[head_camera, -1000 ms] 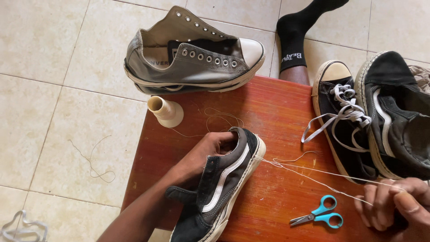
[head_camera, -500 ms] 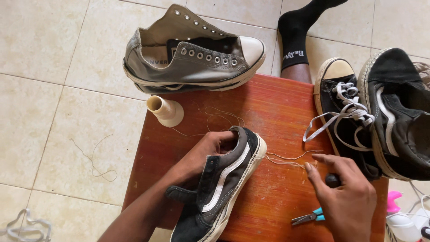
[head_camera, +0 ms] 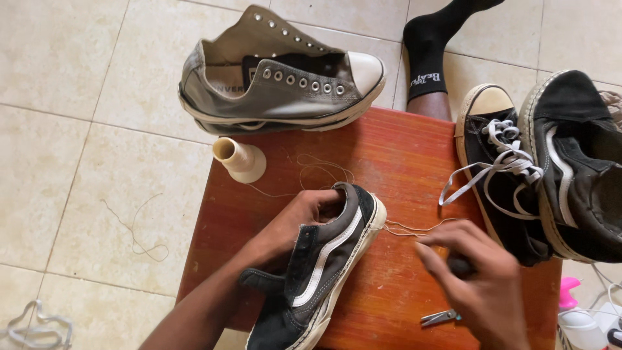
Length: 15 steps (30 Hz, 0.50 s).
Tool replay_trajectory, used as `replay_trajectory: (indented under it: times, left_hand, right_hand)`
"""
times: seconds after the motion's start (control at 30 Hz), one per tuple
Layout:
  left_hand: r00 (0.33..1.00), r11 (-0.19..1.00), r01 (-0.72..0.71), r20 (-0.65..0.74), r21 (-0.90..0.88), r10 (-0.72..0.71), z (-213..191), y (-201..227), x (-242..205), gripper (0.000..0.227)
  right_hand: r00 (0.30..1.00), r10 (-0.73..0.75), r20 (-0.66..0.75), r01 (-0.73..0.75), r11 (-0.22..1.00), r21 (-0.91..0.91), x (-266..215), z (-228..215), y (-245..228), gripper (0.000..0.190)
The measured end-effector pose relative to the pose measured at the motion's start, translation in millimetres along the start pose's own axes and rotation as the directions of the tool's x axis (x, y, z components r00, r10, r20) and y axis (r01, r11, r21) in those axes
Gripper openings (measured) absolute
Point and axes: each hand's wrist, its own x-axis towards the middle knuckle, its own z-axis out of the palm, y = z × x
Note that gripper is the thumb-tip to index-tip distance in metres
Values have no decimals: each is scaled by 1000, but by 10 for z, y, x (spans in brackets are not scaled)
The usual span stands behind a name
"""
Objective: The person sews the upper part of a shoe to its sole by hand using a needle and thread, and uses scissors to cut the thread.
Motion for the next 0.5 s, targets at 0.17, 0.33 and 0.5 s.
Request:
replay_trajectory:
  times: [0.17, 0.33, 0.5]
  left_hand:
    - [998, 996, -54, 26, 68, 53, -82, -142, 37, 32]
    - [999, 998, -43, 32, 42, 42, -39, -78, 18, 38]
    - [1000, 1000, 11, 0, -14, -11, -16, -96, 21, 40]
  right_hand:
    - [994, 71, -80, -60, 990, 130, -202, -351, 127, 8]
    - [1000, -30, 7, 31, 971, -238, 103, 210, 173, 45]
    - [998, -64, -5, 62, 991, -122, 113, 345, 169, 9]
